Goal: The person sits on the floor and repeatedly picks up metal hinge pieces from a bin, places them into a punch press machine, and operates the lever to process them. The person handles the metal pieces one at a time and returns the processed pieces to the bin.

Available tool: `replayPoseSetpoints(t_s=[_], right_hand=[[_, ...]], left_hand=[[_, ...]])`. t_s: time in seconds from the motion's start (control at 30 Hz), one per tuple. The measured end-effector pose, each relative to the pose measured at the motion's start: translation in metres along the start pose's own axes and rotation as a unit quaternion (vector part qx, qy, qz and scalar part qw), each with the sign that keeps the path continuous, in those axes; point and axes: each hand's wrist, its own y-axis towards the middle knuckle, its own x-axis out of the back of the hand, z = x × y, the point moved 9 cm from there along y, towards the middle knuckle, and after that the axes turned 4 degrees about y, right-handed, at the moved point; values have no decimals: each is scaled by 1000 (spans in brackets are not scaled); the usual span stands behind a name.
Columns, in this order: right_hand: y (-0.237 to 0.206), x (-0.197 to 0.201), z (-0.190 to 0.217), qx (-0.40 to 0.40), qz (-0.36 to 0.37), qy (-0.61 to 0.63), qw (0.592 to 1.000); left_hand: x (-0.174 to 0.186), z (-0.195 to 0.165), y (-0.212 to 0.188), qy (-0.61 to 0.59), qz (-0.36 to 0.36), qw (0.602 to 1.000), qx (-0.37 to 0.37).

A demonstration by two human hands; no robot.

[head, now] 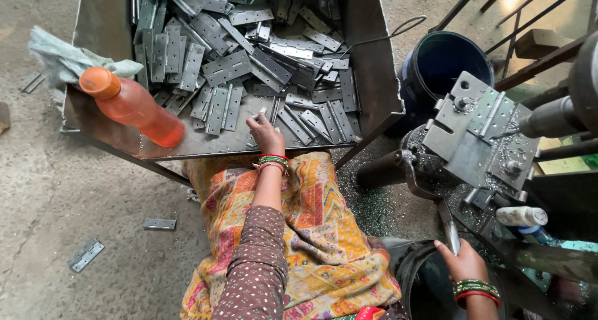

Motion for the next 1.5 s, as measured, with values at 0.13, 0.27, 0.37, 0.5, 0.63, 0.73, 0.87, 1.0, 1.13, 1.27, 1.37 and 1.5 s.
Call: replayPoseSetpoints(t_s=[0.13, 0.27, 0.37, 0.5, 0.63, 0.73, 0.87, 1.0, 1.13, 1.27, 1.37, 1.5], right_hand=[[-3, -1, 3, 0, -8, -5, 1000], [-7, 2, 8, 23, -50, -43, 998], [-10, 1, 13, 52, -57, -32, 997], [-13, -2, 13, 43, -54, -24, 997], [-12, -2, 17, 70, -63, -14, 996], [-9, -6, 16, 71, -58, -14, 996], [-7, -13, 10, 58, -50, -7, 997], [-9, -9, 15, 91, -68, -1, 994], [-10, -9, 16, 84, -54, 12, 995], [-15, -6, 23, 98, -56, 0, 994], [-17, -6, 25, 82, -25, -9, 996], [-16, 2, 27, 48, 16, -2, 999]], left_hand=[[8, 1, 7, 62, 16, 998, -29], [1, 4, 7, 42, 93, 991, -91], [6, -7, 5, 71, 26, 983, -168], [0, 11, 15, 70, 91, 993, -38], [53, -33, 9, -128, 46, 986, -97], [88, -98, -30, -218, 73, 957, -178], [116, -220, -94, -157, 3, 932, -325], [114, -331, -173, -104, -80, 876, -464], [54, -376, -225, 87, 132, 818, -553], [34, -372, -218, 46, 243, 833, -496], [35, -366, -218, 75, 194, 838, -505], [47, -364, -264, 52, 120, 811, -571]])
